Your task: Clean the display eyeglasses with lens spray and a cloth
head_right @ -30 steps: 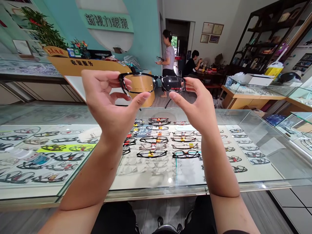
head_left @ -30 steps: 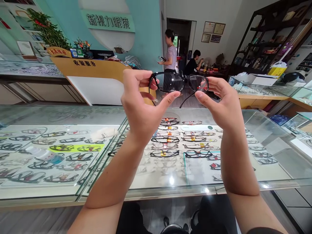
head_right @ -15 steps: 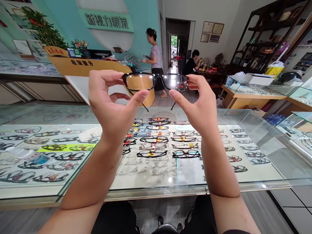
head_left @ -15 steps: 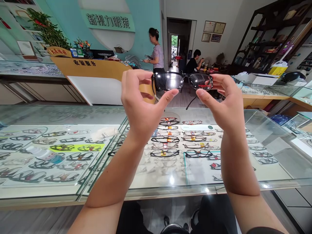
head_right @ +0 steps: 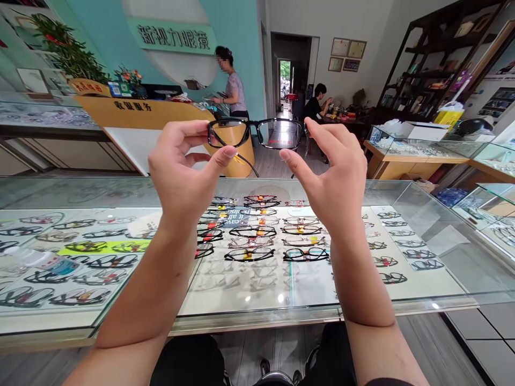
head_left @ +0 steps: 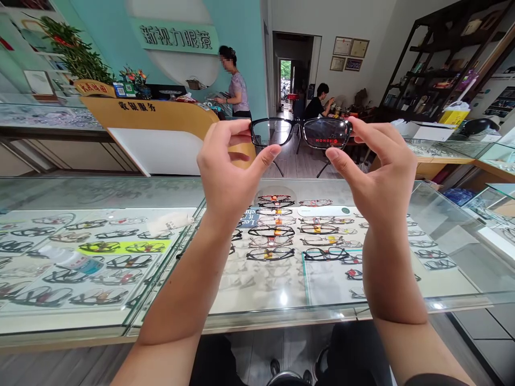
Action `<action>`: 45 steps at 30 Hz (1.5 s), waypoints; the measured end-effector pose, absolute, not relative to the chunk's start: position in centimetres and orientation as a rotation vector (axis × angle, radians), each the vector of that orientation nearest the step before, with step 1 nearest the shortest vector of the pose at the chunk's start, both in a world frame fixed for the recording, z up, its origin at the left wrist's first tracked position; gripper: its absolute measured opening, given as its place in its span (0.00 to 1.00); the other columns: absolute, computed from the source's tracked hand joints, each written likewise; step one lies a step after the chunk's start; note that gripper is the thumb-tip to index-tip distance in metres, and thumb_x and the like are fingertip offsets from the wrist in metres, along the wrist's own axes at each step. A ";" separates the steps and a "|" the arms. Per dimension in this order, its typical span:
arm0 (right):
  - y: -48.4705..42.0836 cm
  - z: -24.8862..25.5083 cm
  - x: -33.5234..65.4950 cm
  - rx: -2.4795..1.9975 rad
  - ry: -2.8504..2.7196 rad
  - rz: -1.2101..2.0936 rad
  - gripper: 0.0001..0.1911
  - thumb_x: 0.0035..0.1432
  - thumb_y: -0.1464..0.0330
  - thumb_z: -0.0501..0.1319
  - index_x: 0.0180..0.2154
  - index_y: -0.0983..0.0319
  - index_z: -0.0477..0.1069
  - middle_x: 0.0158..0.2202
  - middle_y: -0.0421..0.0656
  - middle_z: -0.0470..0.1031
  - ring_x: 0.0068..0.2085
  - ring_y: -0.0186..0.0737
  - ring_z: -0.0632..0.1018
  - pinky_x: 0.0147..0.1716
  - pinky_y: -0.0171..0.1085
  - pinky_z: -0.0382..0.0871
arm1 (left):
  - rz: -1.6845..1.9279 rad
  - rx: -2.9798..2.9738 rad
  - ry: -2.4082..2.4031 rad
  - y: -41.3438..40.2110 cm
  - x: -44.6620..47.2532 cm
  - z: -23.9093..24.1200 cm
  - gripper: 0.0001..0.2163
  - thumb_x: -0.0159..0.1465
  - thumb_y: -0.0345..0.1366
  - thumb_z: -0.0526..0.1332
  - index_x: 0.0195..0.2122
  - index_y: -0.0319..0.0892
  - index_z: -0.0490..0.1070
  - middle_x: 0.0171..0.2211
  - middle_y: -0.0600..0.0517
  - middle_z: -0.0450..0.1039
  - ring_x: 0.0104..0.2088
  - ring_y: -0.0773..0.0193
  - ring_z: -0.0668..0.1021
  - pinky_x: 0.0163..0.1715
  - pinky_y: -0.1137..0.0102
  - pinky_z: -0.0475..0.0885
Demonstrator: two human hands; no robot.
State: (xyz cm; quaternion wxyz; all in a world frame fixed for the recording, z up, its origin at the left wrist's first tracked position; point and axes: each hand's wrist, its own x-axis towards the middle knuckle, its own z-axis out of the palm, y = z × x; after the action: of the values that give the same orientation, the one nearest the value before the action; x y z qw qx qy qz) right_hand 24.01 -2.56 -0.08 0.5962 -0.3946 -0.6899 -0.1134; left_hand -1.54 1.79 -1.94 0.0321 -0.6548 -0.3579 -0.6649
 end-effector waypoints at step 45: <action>-1.1 -0.7 24.4 -0.983 -1.779 -0.194 0.23 0.74 0.54 0.59 0.65 0.49 0.73 0.59 0.49 0.80 0.61 0.58 0.80 0.65 0.66 0.73 | -1.859 -1.773 -1.067 0.3 -0.4 -2.2 0.31 0.62 0.65 0.73 0.58 0.53 0.72 0.54 0.44 0.76 0.55 0.43 0.79 0.41 0.53 0.78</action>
State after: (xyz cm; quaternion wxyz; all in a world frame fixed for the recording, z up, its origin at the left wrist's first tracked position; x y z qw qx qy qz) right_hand 24.43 -1.11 -0.73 0.5225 -0.4106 -0.7428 -0.0812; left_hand -0.43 0.29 -2.16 0.1788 -0.6271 -0.3775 -0.6575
